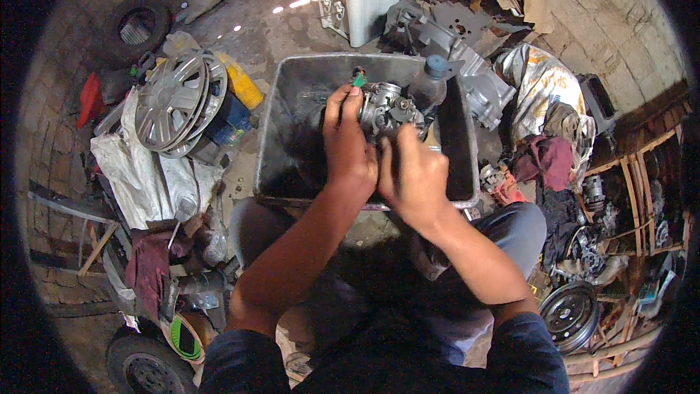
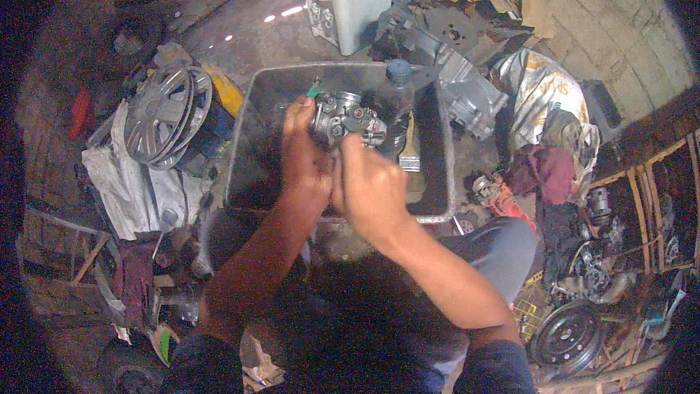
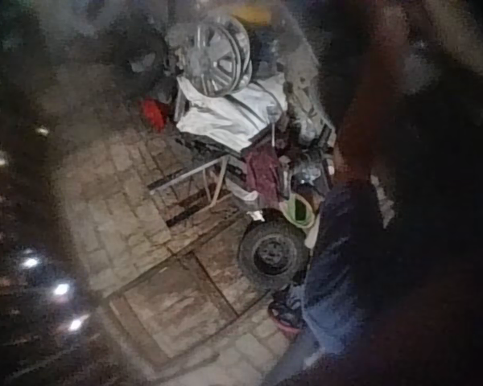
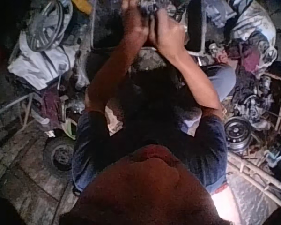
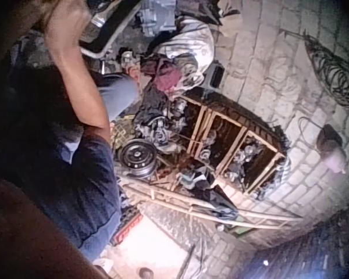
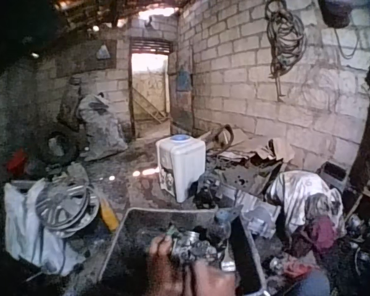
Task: The person cleans a carburetor by pouring liquid from a plastic bottle into a metal tray and scrubbing the part with a brush. They repeatedly rotate the carburetor to access different surfaces, occasionally rinsing it with more liquid.
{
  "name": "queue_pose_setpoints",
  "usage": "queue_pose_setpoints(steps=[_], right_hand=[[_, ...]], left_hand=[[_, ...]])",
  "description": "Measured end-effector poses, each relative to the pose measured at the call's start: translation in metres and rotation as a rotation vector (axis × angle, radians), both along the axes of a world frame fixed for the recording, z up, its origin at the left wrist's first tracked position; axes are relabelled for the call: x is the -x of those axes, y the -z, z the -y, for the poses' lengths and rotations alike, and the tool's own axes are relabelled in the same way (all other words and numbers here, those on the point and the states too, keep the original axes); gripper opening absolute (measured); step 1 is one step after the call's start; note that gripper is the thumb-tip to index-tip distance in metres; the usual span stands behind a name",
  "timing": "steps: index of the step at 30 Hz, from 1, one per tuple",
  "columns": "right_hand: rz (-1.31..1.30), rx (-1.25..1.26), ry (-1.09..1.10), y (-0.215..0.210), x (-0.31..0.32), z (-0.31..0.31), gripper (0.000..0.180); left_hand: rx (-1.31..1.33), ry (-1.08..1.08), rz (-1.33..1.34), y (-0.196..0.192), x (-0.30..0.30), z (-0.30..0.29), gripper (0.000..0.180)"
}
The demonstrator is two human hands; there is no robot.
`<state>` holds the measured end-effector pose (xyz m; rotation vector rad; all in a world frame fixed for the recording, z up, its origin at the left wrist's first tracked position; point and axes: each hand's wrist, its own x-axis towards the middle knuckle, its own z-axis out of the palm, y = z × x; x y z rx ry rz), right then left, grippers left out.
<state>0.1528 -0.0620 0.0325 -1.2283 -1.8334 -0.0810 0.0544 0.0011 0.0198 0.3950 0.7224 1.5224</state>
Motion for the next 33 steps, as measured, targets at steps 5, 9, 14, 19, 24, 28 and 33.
queue_pose_setpoints(steps=[5,9,14,19,24,28,33], right_hand=[[-0.037,0.009,-0.015,-0.007,-0.001,0.0,0.014],[-0.036,-0.04,0.024,-0.013,-0.004,-0.005,0.015],[-0.006,-0.041,-0.002,-0.014,-0.005,-0.005,0.017],[0.022,-0.028,0.017,-0.017,-0.006,-0.004,0.016],[0.08,-0.048,0.043,-0.024,-0.015,-0.003,0.018],[0.119,-0.12,0.001,-0.026,-0.022,-0.008,0.017],[-0.003,-0.171,0.03,-0.017,-0.024,-0.011,0.018]], left_hand=[[-0.132,0.034,0.085,0.0,0.004,0.004,0.019],[-0.13,0.071,0.197,0.01,0.005,-0.001,0.022],[-0.03,0.177,0.337,0.013,0.006,-0.004,0.024],[-0.021,0.203,0.301,0.015,0.006,-0.003,0.018],[-0.01,0.191,0.196,0.008,0.006,-0.003,0.02],[-0.012,0.177,0.026,0.004,0.003,-0.002,0.02],[0.034,0.218,-0.043,-0.007,0.0,0.002,0.023]])
